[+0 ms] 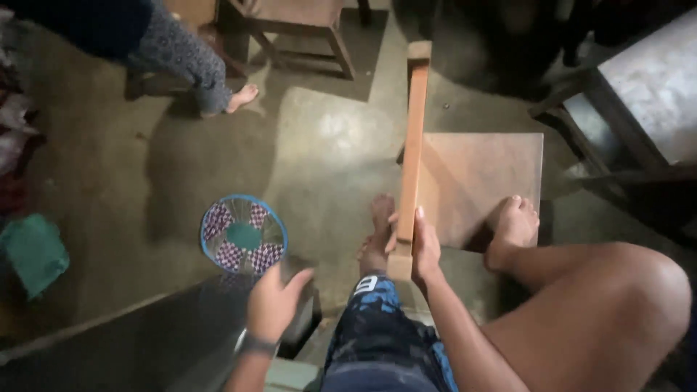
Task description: The person sands the wooden frame of a chair by hand using a piece of sandpaper.
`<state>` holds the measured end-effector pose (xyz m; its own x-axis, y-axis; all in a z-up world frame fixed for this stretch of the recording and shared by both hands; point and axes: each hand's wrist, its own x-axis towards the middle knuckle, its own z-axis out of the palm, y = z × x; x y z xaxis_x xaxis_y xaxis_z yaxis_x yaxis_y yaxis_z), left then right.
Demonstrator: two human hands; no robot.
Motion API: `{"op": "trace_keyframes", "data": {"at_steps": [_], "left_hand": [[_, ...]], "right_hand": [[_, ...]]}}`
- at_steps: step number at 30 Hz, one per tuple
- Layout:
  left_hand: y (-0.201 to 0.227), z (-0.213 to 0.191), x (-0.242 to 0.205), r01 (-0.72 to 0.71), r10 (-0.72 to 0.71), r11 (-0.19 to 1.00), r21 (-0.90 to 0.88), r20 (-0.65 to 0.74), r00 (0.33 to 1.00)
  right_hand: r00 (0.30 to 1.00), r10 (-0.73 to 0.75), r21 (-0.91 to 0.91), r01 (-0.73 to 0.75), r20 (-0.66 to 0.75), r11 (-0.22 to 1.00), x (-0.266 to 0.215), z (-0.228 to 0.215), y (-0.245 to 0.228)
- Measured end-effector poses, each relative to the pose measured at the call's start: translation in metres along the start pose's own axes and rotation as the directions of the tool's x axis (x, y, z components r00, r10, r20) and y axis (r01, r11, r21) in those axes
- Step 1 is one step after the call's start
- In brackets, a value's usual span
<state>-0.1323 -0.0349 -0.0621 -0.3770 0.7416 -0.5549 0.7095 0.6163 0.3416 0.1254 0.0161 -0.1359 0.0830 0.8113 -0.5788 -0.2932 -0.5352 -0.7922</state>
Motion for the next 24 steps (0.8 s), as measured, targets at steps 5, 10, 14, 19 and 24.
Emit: {"op": "trace_keyframes", "data": {"at_steps": [5,10,14,19,24], "left_hand": [[-0.020,0.011,-0.001,0.153,-0.147,0.966,-0.207,0.044,0.988],[-0.008,0.022,0.002,0.325,-0.269,0.930,-0.173,0.282,0.921],[0.006,0.010,-0.009,0.146,-0.083,0.963,-0.225,0.266,0.960],[0.010,0.006,-0.018,-0.021,0.084,0.955,-0.297,0.203,0.976],[0.058,-0.001,-0.038,-0.360,0.497,0.737,-0.573,0.098,0.862]], "right_hand": [[0.970,-0.111,0.281,0.047,0.216,0.958,0.019,-0.025,0.047],[0.956,-0.180,0.339,0.094,0.231,0.936,0.007,-0.022,0.034],[0.959,-0.201,0.187,0.164,0.201,0.969,-0.002,-0.020,0.019],[0.928,-0.282,0.133,0.256,0.243,0.957,0.001,-0.022,0.019],[0.915,-0.297,0.222,0.241,0.272,0.945,0.008,-0.025,0.029]]}}
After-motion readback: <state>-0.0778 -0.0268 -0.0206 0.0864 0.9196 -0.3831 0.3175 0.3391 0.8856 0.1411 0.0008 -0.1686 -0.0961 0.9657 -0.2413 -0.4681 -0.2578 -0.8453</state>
